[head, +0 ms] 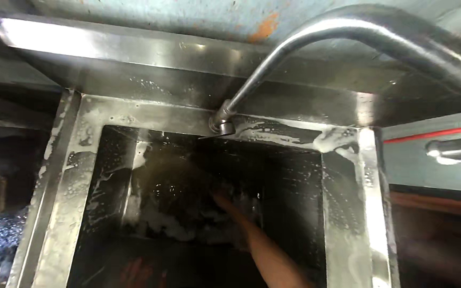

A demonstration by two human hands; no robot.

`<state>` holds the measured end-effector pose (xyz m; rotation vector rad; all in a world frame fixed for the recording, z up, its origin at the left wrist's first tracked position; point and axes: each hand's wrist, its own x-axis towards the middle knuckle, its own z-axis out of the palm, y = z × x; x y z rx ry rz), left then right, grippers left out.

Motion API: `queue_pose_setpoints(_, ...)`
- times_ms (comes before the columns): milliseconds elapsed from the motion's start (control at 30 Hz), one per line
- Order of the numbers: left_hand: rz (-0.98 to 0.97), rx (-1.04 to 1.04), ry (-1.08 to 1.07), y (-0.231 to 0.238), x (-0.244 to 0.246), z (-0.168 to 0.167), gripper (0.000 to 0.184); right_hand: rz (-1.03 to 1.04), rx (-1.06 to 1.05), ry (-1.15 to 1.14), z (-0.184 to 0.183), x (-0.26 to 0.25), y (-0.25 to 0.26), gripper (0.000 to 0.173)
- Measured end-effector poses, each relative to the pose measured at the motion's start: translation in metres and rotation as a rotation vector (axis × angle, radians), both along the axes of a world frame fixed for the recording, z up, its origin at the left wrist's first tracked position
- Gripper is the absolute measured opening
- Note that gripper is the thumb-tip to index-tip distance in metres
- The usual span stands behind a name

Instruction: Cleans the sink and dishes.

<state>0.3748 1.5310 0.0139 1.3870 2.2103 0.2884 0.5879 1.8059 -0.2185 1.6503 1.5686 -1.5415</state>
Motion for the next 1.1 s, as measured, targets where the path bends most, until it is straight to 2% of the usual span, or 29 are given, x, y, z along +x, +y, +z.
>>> queue_pose_setpoints(67, -0.104, -0.328, -0.126, 0.076, 0.03, -0.014, 0.056, 0.025, -0.006, 0.046, 0.006, 0.003, 0.0, 0.053)
queue_pose_setpoints(133, -0.217, -0.662, -0.26, 0.141, 0.053, -0.046, 0.066, -0.01, -0.018, 0.055, 0.014, -0.001, 0.001, 0.053)
queue_pose_setpoints(167, -0.261, -0.75, -0.289, 0.163, 0.065, -0.067, 0.067, -0.042, -0.015, 0.068, 0.017, -0.003, 0.002, 0.053)
queue_pose_setpoints(267, -0.335, -0.804, -0.297, 0.192, 0.092, -0.117, 0.059, -0.134, -0.102, 0.105, 0.02, 0.0, 0.003, 0.046)
queue_pose_setpoints(367, -0.286, -0.803, -0.289, 0.197, 0.107, -0.137, 0.049, -0.245, -0.171, 0.173, 0.018, 0.013, -0.002, 0.037)
queue_pose_setpoints(467, -0.215, -0.782, -0.315, 0.197, 0.108, -0.132, 0.042, -0.42, -0.238, 0.257, 0.03, 0.022, -0.005, 0.034)
queue_pose_setpoints(533, -0.188, -0.767, -0.346, 0.193, 0.104, -0.123, 0.042, -0.382, -0.236, 0.272, 0.036, 0.024, -0.006, 0.036)
queue_pose_setpoints(600, -0.174, -0.715, -0.349, 0.186, 0.096, -0.112, 0.045, -0.024, -0.098, 0.215, 0.044, 0.021, -0.007, 0.038)
queue_pose_setpoints(667, -0.177, -0.68, -0.348, 0.179, 0.083, -0.096, 0.047, 0.323, 0.058, 0.135, 0.047, 0.009, -0.013, 0.048)
queue_pose_setpoints(733, -0.172, -0.641, -0.318, 0.174, 0.071, -0.076, 0.048, 0.495, 0.13, 0.114, 0.048, -0.005, -0.022, 0.052)
queue_pose_setpoints(833, -0.141, -0.585, -0.259, 0.168, 0.056, -0.054, 0.043, 0.551, 0.17, 0.138, 0.031, -0.016, -0.029, 0.054)
queue_pose_setpoints(900, -0.141, -0.577, -0.244, 0.164, 0.047, -0.047, 0.041, 0.545, 0.178, 0.156, 0.021, -0.023, -0.032, 0.05)
queue_pose_setpoints(967, -0.15, -0.592, -0.244, 0.161, 0.041, -0.042, 0.042, 0.451, 0.135, 0.128, 0.006, -0.025, -0.036, 0.046)
queue_pose_setpoints(1000, -0.156, -0.587, -0.236, 0.157, 0.04, -0.042, 0.042, 0.408, 0.106, 0.104, 0.004, -0.027, -0.035, 0.045)
queue_pose_setpoints(1100, -0.167, -0.553, -0.207, 0.144, 0.038, -0.043, 0.041, 0.448, 0.038, 0.023, 0.006, -0.034, -0.032, 0.044)
